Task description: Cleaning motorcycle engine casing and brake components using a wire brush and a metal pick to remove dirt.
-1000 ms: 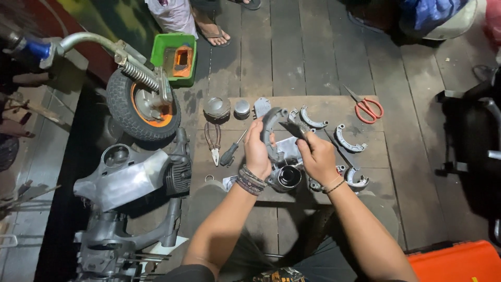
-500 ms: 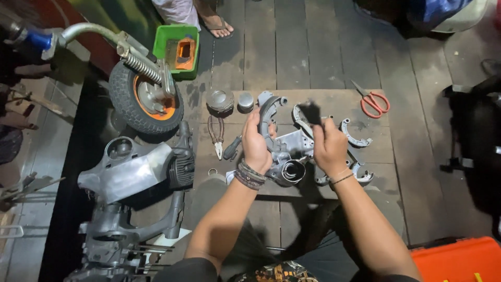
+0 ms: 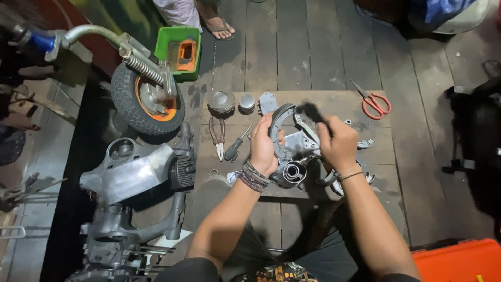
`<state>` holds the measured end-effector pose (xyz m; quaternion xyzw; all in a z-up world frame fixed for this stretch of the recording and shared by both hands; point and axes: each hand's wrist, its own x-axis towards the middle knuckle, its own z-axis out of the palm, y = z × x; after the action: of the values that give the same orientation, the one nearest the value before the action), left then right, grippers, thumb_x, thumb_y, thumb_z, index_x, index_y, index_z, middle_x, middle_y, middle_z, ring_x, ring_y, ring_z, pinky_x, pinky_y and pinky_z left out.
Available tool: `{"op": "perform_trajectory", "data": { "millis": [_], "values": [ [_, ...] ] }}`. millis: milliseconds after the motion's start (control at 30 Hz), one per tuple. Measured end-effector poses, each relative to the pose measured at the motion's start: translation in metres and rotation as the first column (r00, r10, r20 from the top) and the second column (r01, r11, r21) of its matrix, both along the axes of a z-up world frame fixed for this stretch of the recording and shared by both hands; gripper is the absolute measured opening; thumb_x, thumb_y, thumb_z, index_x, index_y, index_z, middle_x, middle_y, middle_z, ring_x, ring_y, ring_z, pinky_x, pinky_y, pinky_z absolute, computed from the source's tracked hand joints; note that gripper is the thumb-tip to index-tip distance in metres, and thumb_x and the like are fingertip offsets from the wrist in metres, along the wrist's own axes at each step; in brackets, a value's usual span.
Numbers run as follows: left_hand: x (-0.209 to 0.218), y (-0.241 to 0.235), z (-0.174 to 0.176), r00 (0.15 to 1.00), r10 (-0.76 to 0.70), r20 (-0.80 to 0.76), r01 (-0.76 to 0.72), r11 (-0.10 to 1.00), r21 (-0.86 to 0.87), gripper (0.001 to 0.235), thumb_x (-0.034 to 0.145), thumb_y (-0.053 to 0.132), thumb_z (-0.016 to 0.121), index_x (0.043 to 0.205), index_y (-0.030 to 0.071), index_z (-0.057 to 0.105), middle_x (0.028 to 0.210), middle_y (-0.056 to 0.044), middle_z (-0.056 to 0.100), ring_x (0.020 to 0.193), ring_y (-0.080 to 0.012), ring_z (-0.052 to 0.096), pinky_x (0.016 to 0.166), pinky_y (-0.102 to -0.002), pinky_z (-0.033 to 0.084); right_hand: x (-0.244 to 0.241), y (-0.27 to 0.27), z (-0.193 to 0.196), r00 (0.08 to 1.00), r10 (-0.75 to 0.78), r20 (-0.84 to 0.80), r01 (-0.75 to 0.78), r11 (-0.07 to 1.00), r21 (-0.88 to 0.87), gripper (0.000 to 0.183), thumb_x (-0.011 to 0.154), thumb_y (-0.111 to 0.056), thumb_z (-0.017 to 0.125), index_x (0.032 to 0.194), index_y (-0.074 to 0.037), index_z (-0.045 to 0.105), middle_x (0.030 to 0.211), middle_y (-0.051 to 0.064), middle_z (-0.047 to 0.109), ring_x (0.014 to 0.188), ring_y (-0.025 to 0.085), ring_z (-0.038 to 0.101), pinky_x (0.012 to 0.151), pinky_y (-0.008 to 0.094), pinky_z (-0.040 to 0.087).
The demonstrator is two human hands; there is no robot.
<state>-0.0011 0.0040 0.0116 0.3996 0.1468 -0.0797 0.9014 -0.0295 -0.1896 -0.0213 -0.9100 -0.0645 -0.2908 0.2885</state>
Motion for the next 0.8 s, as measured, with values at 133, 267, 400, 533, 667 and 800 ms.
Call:
{"op": "perform_trajectory", "data": {
  "millis": [133,267,400,533,667,800],
  "values": [
    [-0.001,0.003,-0.002,1.000,0.011,0.017,-0.011,1.000,0.021,0.030,0.103,0.019,0.049,0.118,-0.002,0.063,0.073,-0.007,0.046,0.056,-0.0149,0.054,0.045,-0.023,0.043,-0.008,0.005,0.000,0.998,-0.044,-0.039,0.054,0.958,0.281,0.015,0.110,-0.019,0.054,0.105,-0.010,0.065,0.065,0.008,0.061,0.069,0.037,0.065,0.067,0.042,0.052],
    [-0.005,-0.011,-0.017,1.000,-0.018,0.018,0.016,0.995,0.102,0.020,0.102,0.019,0.049,0.103,0.008,0.066,0.066,-0.003,0.050,0.052,-0.0107,0.054,0.045,-0.018,0.043,-0.018,0.029,0.000,0.996,0.069,-0.062,-0.049,0.960,0.275,0.020,0.107,-0.018,0.049,0.108,-0.006,0.065,0.075,0.015,0.068,0.075,0.040,0.069,0.071,0.046,0.053],
    [-0.008,-0.028,-0.052,0.998,-0.034,-0.046,0.040,0.991,0.131,0.020,0.099,0.018,0.048,0.092,0.012,0.066,0.060,-0.009,0.056,0.048,-0.0157,0.056,0.043,-0.021,0.043,-0.018,0.037,-0.019,0.988,0.132,-0.075,-0.130,0.991,0.025,0.017,0.103,-0.019,0.055,0.106,-0.009,0.068,0.077,0.013,0.069,0.079,0.037,0.071,0.073,0.044,0.056],
    [0.002,0.002,-0.004,0.992,0.017,-0.122,-0.004,0.994,0.109,0.019,0.097,0.029,0.055,0.102,0.016,0.068,0.069,-0.009,0.064,0.051,-0.0152,0.056,0.045,-0.022,0.044,0.000,0.026,-0.017,0.990,0.143,0.012,-0.142,0.988,-0.064,0.013,0.101,-0.016,0.059,0.105,-0.011,0.071,0.090,0.011,0.072,0.090,0.034,0.073,0.079,0.040,0.057],
    [0.010,0.026,0.012,0.996,0.090,0.008,-0.090,0.995,0.046,0.023,0.104,0.028,0.045,0.109,0.012,0.061,0.067,-0.004,0.049,0.053,-0.0117,0.047,0.046,-0.020,0.038,0.002,0.018,-0.010,0.996,0.089,-0.007,-0.090,0.996,-0.006,0.015,0.103,-0.017,0.057,0.107,-0.011,0.070,0.084,0.009,0.068,0.083,0.031,0.070,0.078,0.040,0.056],
    [0.006,0.016,0.003,0.995,0.100,0.017,-0.100,0.993,0.054,0.025,0.103,0.026,0.049,0.117,0.007,0.059,0.074,-0.006,0.049,0.058,-0.0129,0.052,0.048,-0.021,0.042,-0.004,0.032,0.002,0.991,0.124,0.049,-0.130,0.980,0.150,0.018,0.105,-0.012,0.052,0.109,-0.007,0.069,0.085,0.012,0.065,0.081,0.036,0.066,0.077,0.042,0.055]
  ]
}}
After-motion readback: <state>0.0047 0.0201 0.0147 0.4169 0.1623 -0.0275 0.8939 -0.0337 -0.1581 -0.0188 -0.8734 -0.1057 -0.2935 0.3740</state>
